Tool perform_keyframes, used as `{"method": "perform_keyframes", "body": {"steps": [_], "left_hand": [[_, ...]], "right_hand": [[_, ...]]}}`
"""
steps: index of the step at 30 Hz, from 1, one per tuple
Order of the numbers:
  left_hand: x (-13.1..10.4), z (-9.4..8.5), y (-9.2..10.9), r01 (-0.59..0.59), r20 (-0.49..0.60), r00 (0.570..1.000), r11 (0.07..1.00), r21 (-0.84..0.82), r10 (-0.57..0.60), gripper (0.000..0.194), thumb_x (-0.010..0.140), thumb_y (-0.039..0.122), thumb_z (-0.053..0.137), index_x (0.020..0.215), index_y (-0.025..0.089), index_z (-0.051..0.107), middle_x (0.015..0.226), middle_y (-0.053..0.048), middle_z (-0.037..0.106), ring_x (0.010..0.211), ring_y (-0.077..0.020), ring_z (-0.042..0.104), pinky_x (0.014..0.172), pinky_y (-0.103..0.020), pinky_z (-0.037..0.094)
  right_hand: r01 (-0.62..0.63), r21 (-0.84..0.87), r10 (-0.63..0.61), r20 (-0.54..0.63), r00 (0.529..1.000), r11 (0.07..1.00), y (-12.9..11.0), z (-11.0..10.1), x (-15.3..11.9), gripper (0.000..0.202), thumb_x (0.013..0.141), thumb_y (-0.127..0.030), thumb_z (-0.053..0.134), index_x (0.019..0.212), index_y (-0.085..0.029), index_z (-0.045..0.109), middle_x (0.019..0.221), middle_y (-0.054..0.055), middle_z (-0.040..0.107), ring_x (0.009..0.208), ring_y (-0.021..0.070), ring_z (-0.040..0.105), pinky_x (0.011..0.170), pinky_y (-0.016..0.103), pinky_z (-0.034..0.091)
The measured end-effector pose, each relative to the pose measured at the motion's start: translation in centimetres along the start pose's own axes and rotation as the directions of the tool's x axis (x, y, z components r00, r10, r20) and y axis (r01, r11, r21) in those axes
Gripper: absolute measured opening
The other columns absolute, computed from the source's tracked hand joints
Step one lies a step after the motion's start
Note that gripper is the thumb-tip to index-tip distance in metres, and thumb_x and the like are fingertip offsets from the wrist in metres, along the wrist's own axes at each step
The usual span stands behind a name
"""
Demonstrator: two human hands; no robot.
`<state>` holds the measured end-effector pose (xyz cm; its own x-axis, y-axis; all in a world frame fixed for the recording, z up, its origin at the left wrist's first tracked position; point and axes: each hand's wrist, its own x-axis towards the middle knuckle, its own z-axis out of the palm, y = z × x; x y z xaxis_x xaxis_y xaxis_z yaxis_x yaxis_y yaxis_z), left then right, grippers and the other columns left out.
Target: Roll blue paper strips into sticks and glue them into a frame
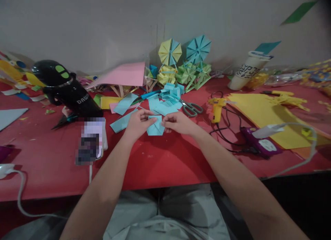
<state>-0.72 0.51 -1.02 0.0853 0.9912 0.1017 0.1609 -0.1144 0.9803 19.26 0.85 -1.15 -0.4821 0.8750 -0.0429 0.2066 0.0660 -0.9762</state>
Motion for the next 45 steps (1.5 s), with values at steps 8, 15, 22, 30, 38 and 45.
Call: {"method": "perform_keyframes", "body": {"steps": [8, 15, 22, 30, 38, 45], "left_hand": [[-0.2, 0.1, 0.2, 0.142, -0.005, 0.99, 0.985, -0.099, -0.143, 0.046, 0.055, 0.028, 0.089, 0.095, 0.015, 0.07, 0.072, -0.003, 0.073, 0.064, -0.0164, 0.066, 0.061, -0.029, 0.053], [0.0, 0.1, -0.4, 0.101, -0.024, 0.995, 0.995, 0.024, -0.1, 0.042, 0.06, 0.029, 0.086, 0.096, 0.015, 0.069, 0.08, -0.006, 0.074, 0.072, -0.0196, 0.069, 0.065, -0.031, 0.054], [0.5, 0.0, -1.4, -0.055, -0.056, 0.996, 0.982, 0.18, 0.066, 0.036, 0.065, 0.025, 0.083, 0.099, 0.017, 0.072, 0.095, -0.007, 0.074, 0.098, -0.0231, 0.069, 0.087, -0.036, 0.054], [0.1, 0.4, -0.6, -0.15, 0.087, 0.986, 0.98, 0.13, 0.139, 0.034, 0.07, 0.027, 0.081, 0.102, 0.02, 0.071, 0.113, -0.009, 0.073, 0.109, -0.0248, 0.066, 0.087, -0.036, 0.052], [0.3, 0.7, -0.9, -0.16, 0.092, 0.983, 0.987, -0.027, 0.162, 0.031, 0.068, 0.029, 0.08, 0.088, 0.02, 0.058, 0.093, -0.004, 0.072, 0.093, -0.0196, 0.067, 0.076, -0.03, 0.049], [0.4, 0.5, -0.9, -0.01, 0.065, 0.998, 0.994, -0.109, 0.017, 0.023, 0.062, 0.033, 0.084, 0.075, 0.018, 0.072, 0.072, 0.0, 0.068, 0.065, -0.0119, 0.057, 0.065, -0.027, 0.046]], "right_hand": [[0.198, -0.196, -0.233, -0.17, 0.958, 0.96, 1.2, 0.2, 0.5, 0.03, 0.081, -0.038, 0.073, 0.101, -0.016, 0.073, 0.08, 0.006, 0.072, 0.07, 0.015, 0.065, 0.069, 0.031, 0.054], [0.345, -0.486, -0.467, -0.153, 0.871, 0.803, 2.2, 0.1, 0.9, 0.031, 0.089, -0.029, 0.067, 0.117, -0.023, 0.075, 0.11, 0.01, 0.072, 0.09, 0.0192, 0.067, 0.074, 0.033, 0.056], [0.412, -0.522, -0.555, -0.147, 0.818, 0.747, 1.8, 0.3, 0.9, 0.016, 0.087, -0.028, 0.069, 0.1, -0.02, 0.075, 0.102, 0.009, 0.07, 0.088, 0.0188, 0.064, 0.075, 0.034, 0.053], [0.308, -0.284, -0.369, -0.197, 0.908, 0.908, 1.0, 0.2, 0.6, 0.021, 0.084, -0.039, 0.07, 0.083, -0.02, 0.062, 0.081, 0.002, 0.065, 0.072, 0.015, 0.057, 0.068, 0.031, 0.047], [0.345, -0.25, -0.399, -0.216, 0.891, 0.905, 0.8, 0.1, 0.4, 0.017, 0.084, -0.036, 0.069, 0.081, -0.021, 0.061, 0.082, 0.002, 0.067, 0.075, 0.0158, 0.06, 0.072, 0.032, 0.051], [0.391, -0.368, -0.479, -0.19, 0.857, 0.844, 0.6, 0.1, 0.1, 0.006, 0.084, -0.025, 0.064, 0.085, -0.022, 0.069, 0.088, 0.003, 0.073, 0.082, 0.0183, 0.065, 0.079, 0.035, 0.053]]}}
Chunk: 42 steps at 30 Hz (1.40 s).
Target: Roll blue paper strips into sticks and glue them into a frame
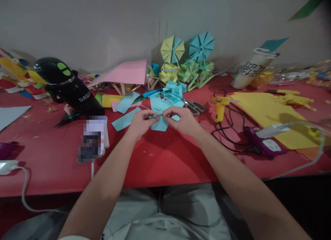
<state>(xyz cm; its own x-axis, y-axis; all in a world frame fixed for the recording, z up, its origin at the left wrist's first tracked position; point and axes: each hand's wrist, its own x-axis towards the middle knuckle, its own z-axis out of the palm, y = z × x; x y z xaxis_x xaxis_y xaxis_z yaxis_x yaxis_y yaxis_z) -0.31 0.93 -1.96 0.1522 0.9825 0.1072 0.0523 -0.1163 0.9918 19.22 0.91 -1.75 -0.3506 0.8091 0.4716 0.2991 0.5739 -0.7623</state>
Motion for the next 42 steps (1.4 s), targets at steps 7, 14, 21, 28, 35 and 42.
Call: {"method": "perform_keyframes", "body": {"steps": [7, 14, 21, 28, 35, 42], "left_hand": [[-0.2, 0.2, 0.4, 0.023, -0.031, 0.999, 0.994, -0.106, -0.026, 0.027, 0.051, 0.032, 0.091, 0.066, 0.018, 0.073, 0.067, 0.0, 0.069, 0.062, -0.011, 0.057, 0.062, -0.026, 0.046], [-0.2, 0.1, 1.1, 0.22, 0.004, 0.973, 0.931, -0.291, -0.229, 0.022, 0.054, 0.021, 0.082, 0.075, 0.019, 0.077, 0.068, -0.001, 0.069, 0.068, -0.0134, 0.062, 0.066, -0.027, 0.052], [0.0, -0.2, 1.0, 0.232, 0.044, 0.972, 0.934, -0.272, -0.229, 0.026, 0.07, 0.043, 0.076, 0.073, 0.017, 0.074, 0.073, -0.006, 0.069, 0.074, -0.0186, 0.066, 0.07, -0.033, 0.056], [0.0, 0.0, 0.0, -0.031, -0.082, 0.996, 0.999, 0.041, 0.034, 0.025, 0.064, 0.033, 0.084, 0.084, 0.019, 0.078, 0.075, -0.002, 0.07, 0.07, -0.0143, 0.06, 0.065, -0.028, 0.05], [0.2, 0.0, -0.3, -0.13, -0.066, 0.988, 0.984, 0.123, 0.139, 0.029, 0.068, 0.034, 0.08, 0.092, 0.019, 0.076, 0.087, -0.005, 0.074, 0.075, -0.0166, 0.064, 0.064, -0.027, 0.049], [-0.2, 0.1, 0.4, -0.136, -0.04, 0.989, 0.981, 0.141, 0.143, 0.033, 0.068, 0.037, 0.08, 0.096, 0.021, 0.073, 0.097, -0.006, 0.074, 0.102, -0.0233, 0.065, 0.076, -0.029, 0.051]], "right_hand": [[-0.043, 0.043, 0.044, -0.016, 0.999, 0.998, 0.4, -0.3, 0.2, 0.016, 0.083, -0.033, 0.072, 0.093, -0.022, 0.076, 0.088, 0.004, 0.073, 0.075, 0.0154, 0.062, 0.069, 0.031, 0.052], [0.08, -0.019, -0.08, -0.003, 0.997, 0.997, 0.3, -0.3, 0.1, 0.024, 0.087, -0.02, 0.06, 0.094, -0.029, 0.081, 0.098, 0.004, 0.07, 0.088, 0.0169, 0.063, 0.08, 0.035, 0.052], [0.115, -0.055, -0.113, 0.024, 0.993, 0.992, 0.5, -0.4, 0.2, 0.029, 0.085, -0.017, 0.058, 0.095, -0.032, 0.08, 0.105, 0.004, 0.068, 0.096, 0.0203, 0.062, 0.089, 0.041, 0.052], [0.022, 0.035, -0.021, -0.029, 0.999, 0.999, 0.5, 0.0, 0.1, 0.017, 0.085, -0.024, 0.06, 0.094, -0.025, 0.074, 0.114, 0.008, 0.065, 0.102, 0.0212, 0.062, 0.085, 0.04, 0.054], [-0.278, 0.253, 0.285, 0.008, 0.958, 0.927, 0.8, 0.5, 0.4, 0.046, 0.067, -0.052, 0.083, 0.09, -0.02, 0.061, 0.079, 0.001, 0.061, 0.071, 0.014, 0.056, 0.065, 0.029, 0.048], [-0.317, 0.259, 0.302, 0.096, 0.949, 0.913, 0.6, 0.0, 0.7, 0.05, 0.068, -0.063, 0.079, 0.071, -0.019, 0.054, 0.062, -0.004, 0.052, 0.058, 0.0101, 0.044, 0.056, 0.027, 0.037]]}}
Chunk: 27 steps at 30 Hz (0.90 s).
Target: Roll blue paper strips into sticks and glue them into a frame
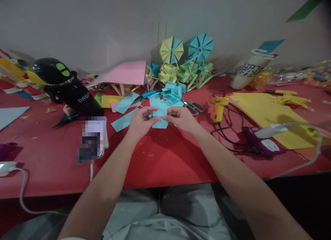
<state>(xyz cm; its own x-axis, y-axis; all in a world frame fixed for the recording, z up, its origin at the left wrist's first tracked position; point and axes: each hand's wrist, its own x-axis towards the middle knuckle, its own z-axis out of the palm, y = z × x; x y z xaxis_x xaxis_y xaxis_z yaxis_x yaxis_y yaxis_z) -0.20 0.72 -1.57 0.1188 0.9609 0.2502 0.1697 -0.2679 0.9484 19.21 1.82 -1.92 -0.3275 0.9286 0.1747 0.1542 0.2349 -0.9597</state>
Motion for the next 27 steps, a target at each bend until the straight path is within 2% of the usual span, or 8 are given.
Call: {"method": "perform_keyframes", "body": {"steps": [4, 8, 13, 20, 27], "left_hand": [[-0.01, 0.05, 0.16, 0.017, -0.022, 1.0, 1.0, -0.017, -0.017, 0.032, 0.07, 0.033, 0.079, 0.098, 0.02, 0.07, 0.094, -0.005, 0.07, 0.094, -0.0202, 0.066, 0.071, -0.028, 0.05], [-0.03, 0.05, 0.18, 0.08, -0.043, 0.996, 0.993, -0.086, -0.084, 0.045, 0.065, 0.028, 0.082, 0.104, 0.02, 0.062, 0.077, 0.001, 0.064, 0.078, -0.0153, 0.064, 0.066, -0.025, 0.049], [-0.02, -0.21, -0.04, 0.14, 0.003, 0.99, 0.985, -0.099, -0.141, 0.047, 0.064, 0.033, 0.084, 0.102, 0.019, 0.06, 0.074, 0.001, 0.065, 0.068, -0.0135, 0.063, 0.065, -0.027, 0.049], [0.07, -0.39, 0.07, 0.06, 0.04, 0.998, 0.997, -0.055, -0.057, 0.039, 0.066, 0.035, 0.082, 0.097, 0.019, 0.064, 0.062, 0.005, 0.056, 0.059, -0.0122, 0.057, 0.058, -0.026, 0.044], [-0.08, -0.18, 0.28, -0.005, 0.011, 1.0, 0.999, 0.034, 0.004, 0.035, 0.066, 0.03, 0.08, 0.097, 0.019, 0.068, 0.071, 0.002, 0.06, 0.065, -0.0131, 0.06, 0.06, -0.026, 0.046]], "right_hand": [[0.024, -0.024, -0.024, -0.002, 1.0, 0.999, -0.22, 0.01, -0.09, 0.05, 0.069, -0.063, 0.078, 0.069, -0.02, 0.052, 0.061, -0.005, 0.049, 0.057, 0.0092, 0.04, 0.055, 0.026, 0.034], [0.035, -0.039, -0.035, -0.005, 0.999, 0.999, -0.35, 0.04, -0.15, 0.05, 0.07, -0.062, 0.078, 0.068, -0.02, 0.051, 0.061, -0.005, 0.048, 0.057, 0.0091, 0.039, 0.054, 0.027, 0.033], [0.035, -0.061, -0.035, 0.006, 0.999, 0.998, -0.53, -0.05, -0.23, 0.05, 0.069, -0.063, 0.077, 0.067, -0.02, 0.051, 0.06, -0.005, 0.046, 0.057, 0.0094, 0.039, 0.054, 0.027, 0.033], [0.08, -0.077, -0.079, 0.023, 0.997, 0.994, -0.75, -0.12, -0.26, 0.049, 0.071, -0.062, 0.077, 0.067, -0.02, 0.052, 0.062, -0.004, 0.049, 0.059, 0.0101, 0.041, 0.057, 0.027, 0.036], [0.059, -0.085, -0.055, 0.048, 0.997, 0.995, -0.64, -0.41, -0.26, 0.05, 0.073, -0.062, 0.076, 0.066, -0.02, 0.05, 0.059, -0.004, 0.048, 0.056, 0.0099, 0.041, 0.055, 0.027, 0.036]]}}
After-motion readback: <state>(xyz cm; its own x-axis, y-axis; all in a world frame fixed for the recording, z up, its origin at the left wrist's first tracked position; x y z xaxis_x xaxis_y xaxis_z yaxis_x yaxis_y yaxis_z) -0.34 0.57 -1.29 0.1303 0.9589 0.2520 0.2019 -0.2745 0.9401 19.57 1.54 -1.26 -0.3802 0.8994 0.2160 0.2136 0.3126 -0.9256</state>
